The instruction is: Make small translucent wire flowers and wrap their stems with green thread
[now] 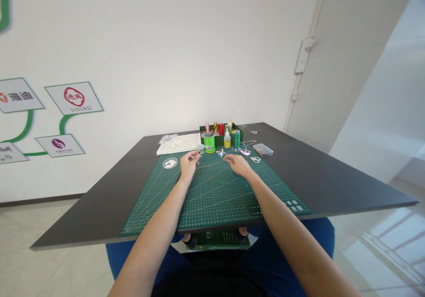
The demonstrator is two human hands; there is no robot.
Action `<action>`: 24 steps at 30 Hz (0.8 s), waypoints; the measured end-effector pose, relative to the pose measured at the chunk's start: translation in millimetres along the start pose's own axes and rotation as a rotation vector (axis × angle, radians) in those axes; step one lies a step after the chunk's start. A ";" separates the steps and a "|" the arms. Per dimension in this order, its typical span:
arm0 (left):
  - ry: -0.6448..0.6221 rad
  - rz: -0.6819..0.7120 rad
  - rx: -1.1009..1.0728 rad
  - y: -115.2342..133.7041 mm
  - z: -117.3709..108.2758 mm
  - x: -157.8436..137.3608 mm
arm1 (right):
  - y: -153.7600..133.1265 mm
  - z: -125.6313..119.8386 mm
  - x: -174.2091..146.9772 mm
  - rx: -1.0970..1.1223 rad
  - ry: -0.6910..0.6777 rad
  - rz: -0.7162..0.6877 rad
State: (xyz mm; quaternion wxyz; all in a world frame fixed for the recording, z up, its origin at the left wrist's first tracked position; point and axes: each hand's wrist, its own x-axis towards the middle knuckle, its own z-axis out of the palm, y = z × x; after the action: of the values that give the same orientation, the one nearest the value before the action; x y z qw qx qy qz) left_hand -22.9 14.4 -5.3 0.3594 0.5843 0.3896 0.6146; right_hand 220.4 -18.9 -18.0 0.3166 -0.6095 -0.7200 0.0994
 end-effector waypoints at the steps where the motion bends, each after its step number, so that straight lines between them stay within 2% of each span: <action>1: -0.001 0.004 -0.001 0.2 0.1 -0.1 | 0.1 -0.2 0.0 -0.018 0.014 0.012; 10: 0.003 -0.004 -0.029 3.7 2.0 -2.3 | -4.6 -7.6 -2.0 -0.141 0.081 0.204; 24: -0.006 0.001 -0.035 9.8 1.6 -4.6 | -2.1 -14.1 -4.3 -0.106 0.152 0.436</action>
State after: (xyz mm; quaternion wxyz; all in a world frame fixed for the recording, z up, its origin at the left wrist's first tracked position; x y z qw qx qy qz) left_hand -20.9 6.1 1.5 0.3703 0.5798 0.3773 0.6199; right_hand 227.0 -26.9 -7.3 0.3085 -0.7720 -0.5497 0.0811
